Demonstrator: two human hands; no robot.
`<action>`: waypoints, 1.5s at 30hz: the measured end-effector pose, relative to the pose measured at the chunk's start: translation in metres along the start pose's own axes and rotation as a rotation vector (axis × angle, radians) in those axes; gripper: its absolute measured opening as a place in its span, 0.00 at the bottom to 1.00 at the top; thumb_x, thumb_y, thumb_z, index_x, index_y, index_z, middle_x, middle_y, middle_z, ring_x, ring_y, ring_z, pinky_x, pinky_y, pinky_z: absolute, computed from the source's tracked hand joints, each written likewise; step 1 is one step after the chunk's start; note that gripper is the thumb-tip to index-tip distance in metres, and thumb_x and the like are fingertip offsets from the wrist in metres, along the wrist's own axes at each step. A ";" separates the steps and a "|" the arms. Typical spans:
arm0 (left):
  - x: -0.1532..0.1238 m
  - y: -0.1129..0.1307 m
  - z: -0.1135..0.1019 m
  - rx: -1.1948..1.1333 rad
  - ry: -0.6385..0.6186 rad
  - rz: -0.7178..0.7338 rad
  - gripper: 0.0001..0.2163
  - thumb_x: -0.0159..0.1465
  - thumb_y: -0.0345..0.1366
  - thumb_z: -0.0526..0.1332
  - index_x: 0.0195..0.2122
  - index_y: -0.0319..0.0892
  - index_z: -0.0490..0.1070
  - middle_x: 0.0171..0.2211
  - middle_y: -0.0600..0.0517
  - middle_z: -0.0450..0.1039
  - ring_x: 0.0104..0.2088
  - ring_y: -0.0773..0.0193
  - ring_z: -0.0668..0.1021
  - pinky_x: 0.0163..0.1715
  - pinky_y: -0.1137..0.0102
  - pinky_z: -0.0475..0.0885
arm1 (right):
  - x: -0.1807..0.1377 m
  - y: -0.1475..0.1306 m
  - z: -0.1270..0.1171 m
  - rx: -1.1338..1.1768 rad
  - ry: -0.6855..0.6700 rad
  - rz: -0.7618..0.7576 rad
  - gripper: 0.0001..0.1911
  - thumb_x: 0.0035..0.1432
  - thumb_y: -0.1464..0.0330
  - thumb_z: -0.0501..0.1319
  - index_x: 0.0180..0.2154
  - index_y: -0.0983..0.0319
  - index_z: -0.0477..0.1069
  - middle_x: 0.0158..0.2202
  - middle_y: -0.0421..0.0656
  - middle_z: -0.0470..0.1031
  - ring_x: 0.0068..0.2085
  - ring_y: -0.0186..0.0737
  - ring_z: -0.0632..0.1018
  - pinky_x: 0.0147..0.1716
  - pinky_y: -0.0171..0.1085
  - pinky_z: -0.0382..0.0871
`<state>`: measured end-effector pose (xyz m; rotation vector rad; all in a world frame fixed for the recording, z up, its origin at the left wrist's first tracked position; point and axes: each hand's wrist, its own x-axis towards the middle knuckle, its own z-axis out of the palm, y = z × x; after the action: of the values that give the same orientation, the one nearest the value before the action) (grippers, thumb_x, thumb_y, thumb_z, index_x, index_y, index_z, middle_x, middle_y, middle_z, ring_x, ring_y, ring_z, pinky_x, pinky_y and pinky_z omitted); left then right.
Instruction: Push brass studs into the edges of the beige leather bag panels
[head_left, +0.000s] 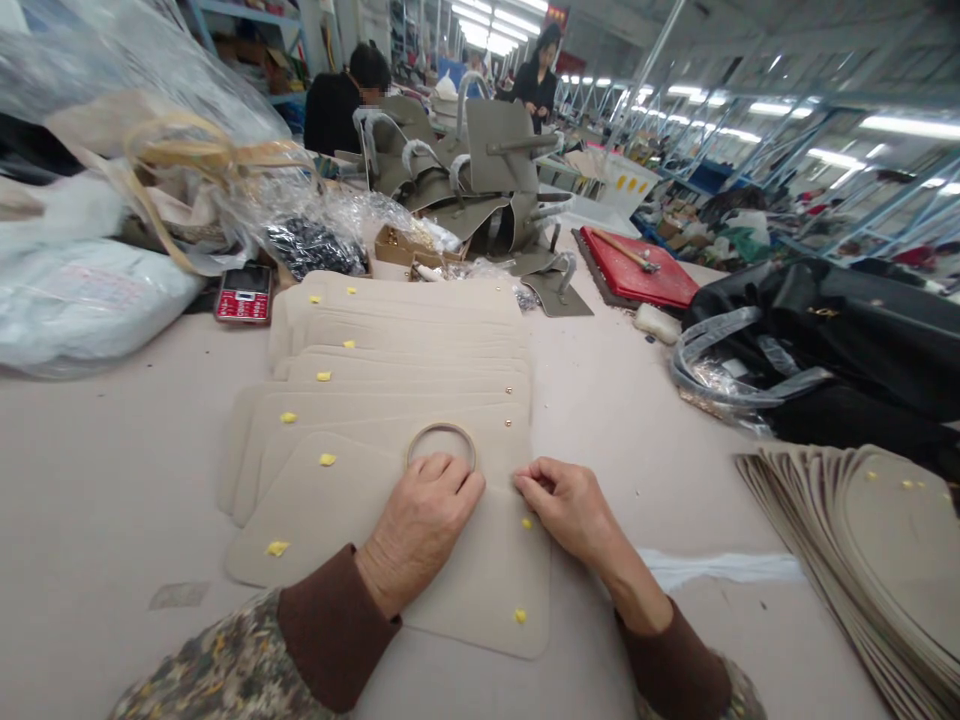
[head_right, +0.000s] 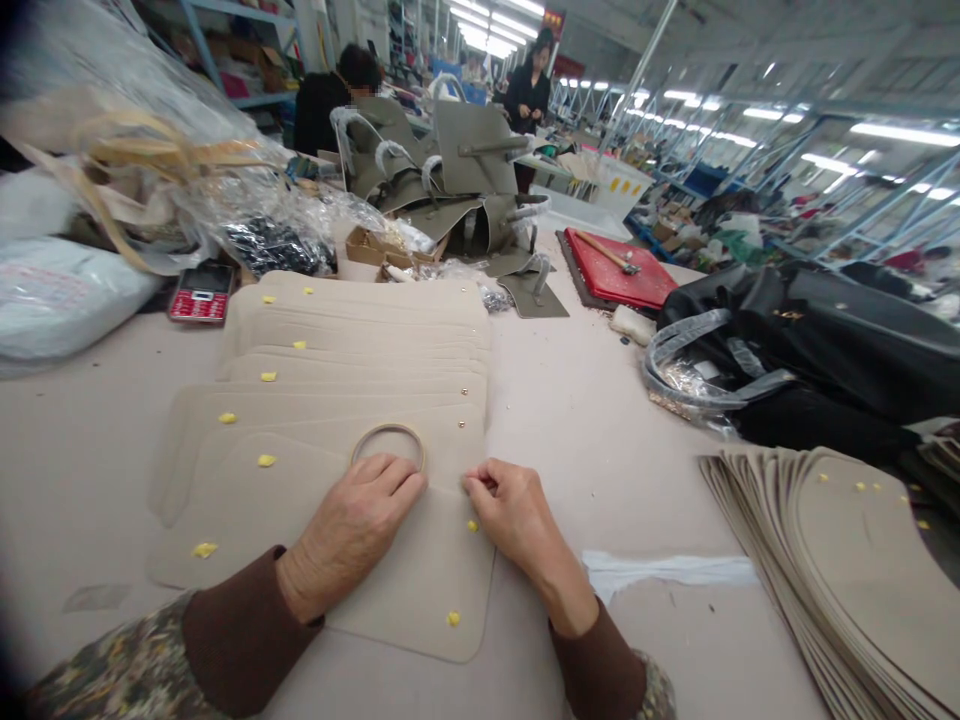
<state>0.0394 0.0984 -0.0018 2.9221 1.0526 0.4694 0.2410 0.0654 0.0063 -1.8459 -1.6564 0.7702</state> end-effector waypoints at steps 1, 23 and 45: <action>0.000 0.000 0.000 0.000 -0.001 -0.002 0.07 0.68 0.29 0.53 0.33 0.41 0.67 0.33 0.50 0.66 0.34 0.57 0.67 0.36 0.63 0.66 | 0.001 -0.001 0.000 -0.034 0.004 -0.015 0.10 0.57 0.68 0.57 0.27 0.62 0.76 0.25 0.41 0.78 0.27 0.35 0.75 0.28 0.32 0.66; -0.003 0.000 0.000 0.033 0.062 -0.034 0.08 0.66 0.26 0.52 0.31 0.41 0.66 0.30 0.49 0.66 0.33 0.57 0.67 0.35 0.64 0.66 | -0.006 -0.012 0.011 -0.392 0.131 -0.061 0.07 0.57 0.71 0.58 0.30 0.61 0.74 0.27 0.41 0.76 0.28 0.35 0.75 0.30 0.32 0.63; -0.030 0.011 -0.020 -0.307 0.382 0.055 0.16 0.71 0.33 0.48 0.59 0.35 0.54 0.35 0.47 0.78 0.31 0.63 0.80 0.29 0.72 0.74 | -0.033 -0.048 0.012 -0.057 0.179 -0.749 0.09 0.61 0.77 0.54 0.36 0.62 0.71 0.30 0.44 0.75 0.32 0.37 0.75 0.34 0.35 0.70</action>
<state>0.0189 0.0695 0.0103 2.6501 0.8305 1.1160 0.1963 0.0378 0.0342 -1.1251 -2.0442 0.2282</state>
